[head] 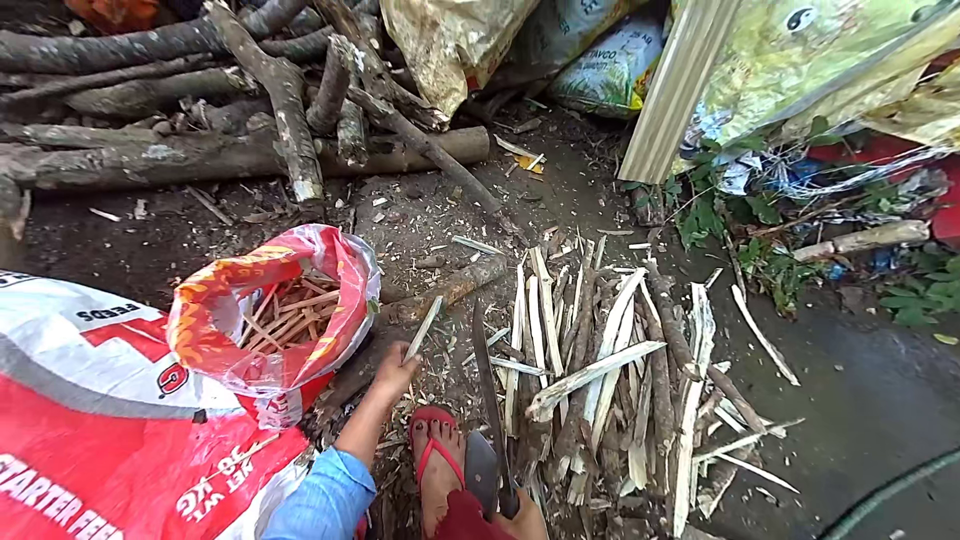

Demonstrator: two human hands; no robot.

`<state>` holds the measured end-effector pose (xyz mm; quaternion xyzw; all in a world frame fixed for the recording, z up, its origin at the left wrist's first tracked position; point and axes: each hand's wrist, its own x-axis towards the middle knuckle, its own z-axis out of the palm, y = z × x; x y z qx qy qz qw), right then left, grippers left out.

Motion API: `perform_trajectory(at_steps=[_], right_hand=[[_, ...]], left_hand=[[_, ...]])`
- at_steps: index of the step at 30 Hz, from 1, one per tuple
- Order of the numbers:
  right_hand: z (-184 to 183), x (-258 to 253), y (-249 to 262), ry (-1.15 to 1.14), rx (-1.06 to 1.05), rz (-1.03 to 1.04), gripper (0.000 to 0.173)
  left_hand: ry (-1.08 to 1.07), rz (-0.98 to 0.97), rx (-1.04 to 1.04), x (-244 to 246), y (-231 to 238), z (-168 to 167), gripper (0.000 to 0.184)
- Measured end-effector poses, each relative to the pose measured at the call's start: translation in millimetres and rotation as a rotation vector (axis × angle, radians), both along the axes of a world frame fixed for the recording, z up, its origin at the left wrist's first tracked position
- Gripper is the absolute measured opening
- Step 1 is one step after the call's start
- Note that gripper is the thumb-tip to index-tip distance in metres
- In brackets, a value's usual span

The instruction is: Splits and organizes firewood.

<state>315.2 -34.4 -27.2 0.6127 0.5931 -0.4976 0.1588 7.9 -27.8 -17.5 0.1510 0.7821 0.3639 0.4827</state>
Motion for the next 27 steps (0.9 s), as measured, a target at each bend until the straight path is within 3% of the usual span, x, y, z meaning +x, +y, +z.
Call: perform_trajectory(at_steps=[6,12,21,27], right_hand=[[18,-30,13,0.120,0.083,0.033,0.048],[8,-58,21,0.194,0.092,0.093,0.044],[26,-69,32,0.167,0.037,0.106,0.040],[74,-93,50,0.680,0.455,-0.159,0.039]], left_hand=[[0.324,-0.056,-0.075,-25,22,0,0.037],[0.538,-0.132,-0.181,-23,32,5,0.036],[0.531,-0.280,-0.242,-29,38,14,0.034],[0.530,-0.235,-0.180,-33,49,10,0.033]])
